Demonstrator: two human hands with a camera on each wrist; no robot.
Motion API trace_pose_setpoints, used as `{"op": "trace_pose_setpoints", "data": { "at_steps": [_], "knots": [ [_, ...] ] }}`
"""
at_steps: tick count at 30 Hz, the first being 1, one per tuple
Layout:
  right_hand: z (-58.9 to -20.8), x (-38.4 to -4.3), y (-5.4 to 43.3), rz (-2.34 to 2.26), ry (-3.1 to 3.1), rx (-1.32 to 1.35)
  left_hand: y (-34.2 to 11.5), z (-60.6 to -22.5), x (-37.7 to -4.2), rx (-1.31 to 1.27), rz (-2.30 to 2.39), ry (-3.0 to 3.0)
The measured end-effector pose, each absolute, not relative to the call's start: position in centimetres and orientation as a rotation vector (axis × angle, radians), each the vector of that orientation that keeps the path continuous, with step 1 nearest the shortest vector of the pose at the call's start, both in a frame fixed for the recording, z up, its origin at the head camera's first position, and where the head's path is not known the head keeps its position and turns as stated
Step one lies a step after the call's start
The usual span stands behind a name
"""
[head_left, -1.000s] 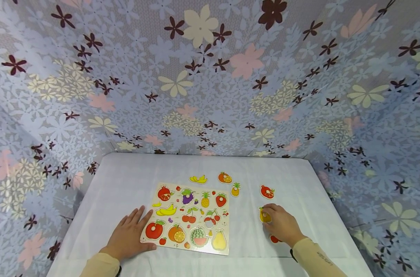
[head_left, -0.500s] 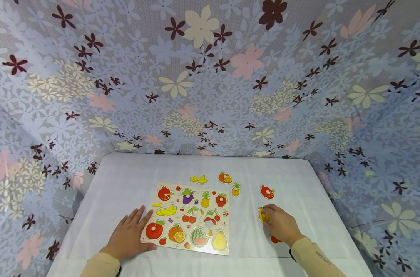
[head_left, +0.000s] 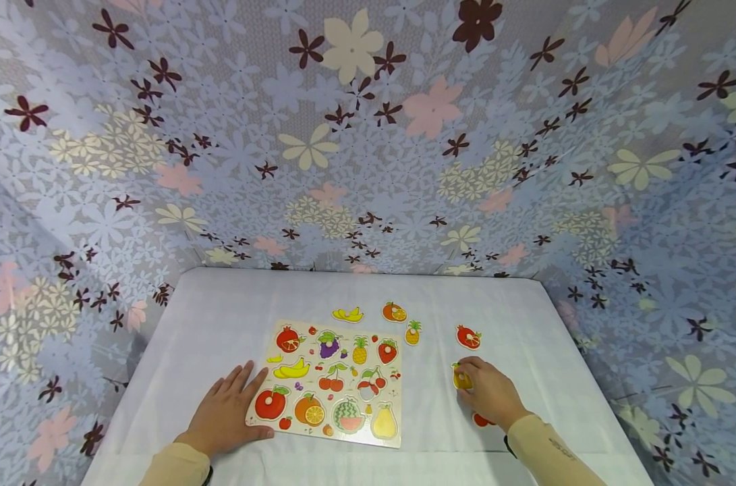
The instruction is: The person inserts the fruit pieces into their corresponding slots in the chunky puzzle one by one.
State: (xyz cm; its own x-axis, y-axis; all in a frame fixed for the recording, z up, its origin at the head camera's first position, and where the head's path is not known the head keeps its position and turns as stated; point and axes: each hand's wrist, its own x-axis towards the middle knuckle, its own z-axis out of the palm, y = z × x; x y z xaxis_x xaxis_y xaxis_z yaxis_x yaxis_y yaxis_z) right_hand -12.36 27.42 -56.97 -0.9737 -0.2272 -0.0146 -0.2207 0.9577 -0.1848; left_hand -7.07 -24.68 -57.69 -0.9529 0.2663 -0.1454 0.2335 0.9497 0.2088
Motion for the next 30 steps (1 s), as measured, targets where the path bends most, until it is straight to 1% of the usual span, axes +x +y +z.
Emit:
{"op": "trace_pose_setpoints", "data": {
  "at_steps": [9,19,30],
  "knots": [
    [-57.37,-12.62,27.46,-0.363,3.046,-0.259,-24.66,-57.78,-7.06,0.380,0.293,2.932],
    [-57.88,-12.54,27.74,-0.350,3.105,-0.367,-24.70,-57.68,-6.97,0.404,0.315,2.947],
    [-57.82,-12.65,27.41,-0.321,3.086,-0.372,-24.62,-57.59,-6.88,0.413,0.301,2.966]
  ]
}}
